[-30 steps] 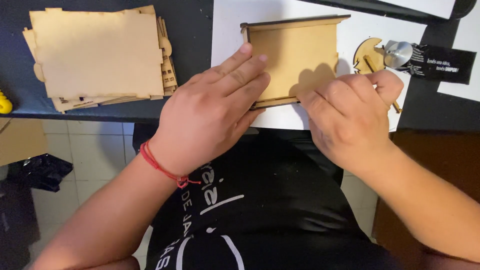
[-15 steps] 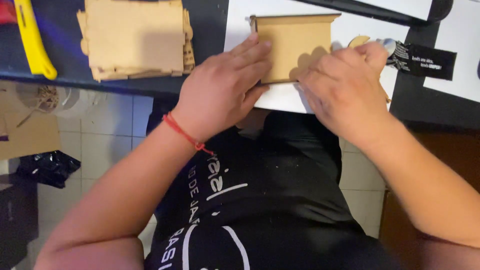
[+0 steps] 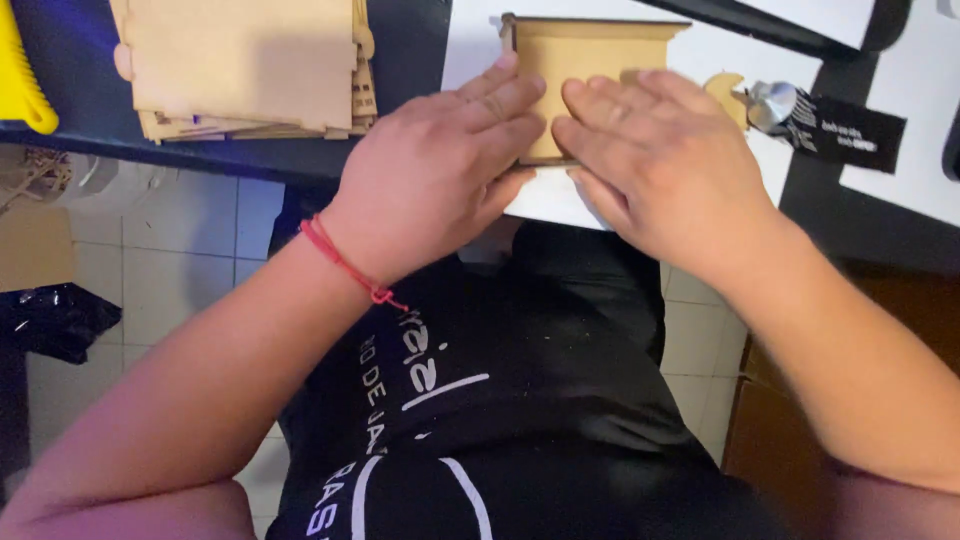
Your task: The person assembles a small wooden box by applying glue to the edges of laser-cut plywood pieces and joining them together. They then insert a hinged lid and test the fit of the completed box.
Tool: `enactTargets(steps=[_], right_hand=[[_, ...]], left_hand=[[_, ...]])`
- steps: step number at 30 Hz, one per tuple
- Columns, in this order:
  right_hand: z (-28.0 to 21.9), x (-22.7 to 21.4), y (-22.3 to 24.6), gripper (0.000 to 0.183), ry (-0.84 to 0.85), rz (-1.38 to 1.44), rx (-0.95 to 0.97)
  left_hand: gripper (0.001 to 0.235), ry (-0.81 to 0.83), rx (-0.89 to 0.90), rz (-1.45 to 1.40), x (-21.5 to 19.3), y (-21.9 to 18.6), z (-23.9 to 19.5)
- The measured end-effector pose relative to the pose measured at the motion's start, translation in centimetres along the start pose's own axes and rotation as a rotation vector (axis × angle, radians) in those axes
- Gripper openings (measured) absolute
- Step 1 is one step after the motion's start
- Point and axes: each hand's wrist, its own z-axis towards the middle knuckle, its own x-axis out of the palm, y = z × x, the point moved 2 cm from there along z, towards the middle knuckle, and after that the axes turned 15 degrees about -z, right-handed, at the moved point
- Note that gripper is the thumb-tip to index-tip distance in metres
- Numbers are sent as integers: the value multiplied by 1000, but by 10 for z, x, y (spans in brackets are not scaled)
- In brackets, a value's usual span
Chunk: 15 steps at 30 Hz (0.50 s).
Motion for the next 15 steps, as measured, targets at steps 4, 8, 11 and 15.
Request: enactTargets(steps=[4, 8, 11, 15], right_hand=[[-3, 7, 0, 26, -39, 11, -6], [-4, 11, 1, 27, -55, -12, 14], [-4, 8, 3, 21, -102, -21, 28], [-8, 8, 1, 28, -48, 31, 75]], left_hand=[[29, 15, -3, -26, -2, 1, 0], [25, -2, -11, -32, -1, 1, -1], [28, 2, -6, -30, -2, 0, -1], [34, 8, -18, -59, -6, -3, 0]])
